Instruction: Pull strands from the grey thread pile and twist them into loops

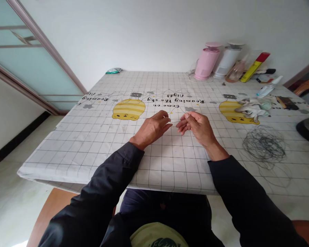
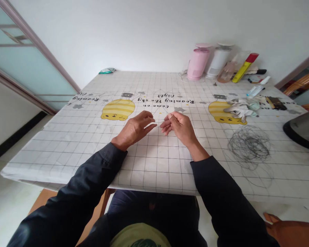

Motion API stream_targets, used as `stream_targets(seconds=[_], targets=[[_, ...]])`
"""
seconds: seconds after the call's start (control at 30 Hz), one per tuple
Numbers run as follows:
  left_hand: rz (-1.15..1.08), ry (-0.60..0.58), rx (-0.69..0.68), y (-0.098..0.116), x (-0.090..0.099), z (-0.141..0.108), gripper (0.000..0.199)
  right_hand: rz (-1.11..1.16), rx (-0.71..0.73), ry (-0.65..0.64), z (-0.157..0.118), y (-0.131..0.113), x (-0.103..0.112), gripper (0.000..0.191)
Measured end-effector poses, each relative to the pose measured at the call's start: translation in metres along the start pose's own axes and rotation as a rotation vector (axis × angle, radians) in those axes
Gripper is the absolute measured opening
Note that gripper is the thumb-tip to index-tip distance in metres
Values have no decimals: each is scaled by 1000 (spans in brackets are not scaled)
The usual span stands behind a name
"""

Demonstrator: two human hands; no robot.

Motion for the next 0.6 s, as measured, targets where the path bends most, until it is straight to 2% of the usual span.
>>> stream_targets(seconds=[0.17, 0.4, 0.6], targets=[[-4, 16, 6, -1, 1, 2, 28, -28, -11, -18, -2, -2, -4, 59], [-32, 82, -4, 0, -1, 2, 28, -11, 44, -55, -3, -3, -5, 52], [-196, 160, 170, -12, -6, 1, 26, -2, 42, -50, -2, -1, -4, 53]])
Point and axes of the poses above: each hand's wrist, its own z-axis towards the middle knuckle, its own x-axis out of the back of the hand, y = z × x, the point moved 6 cm from there along z, towards the middle knuckle, and after that the axes turned 7 degrees about -x, right-handed, at the moved point
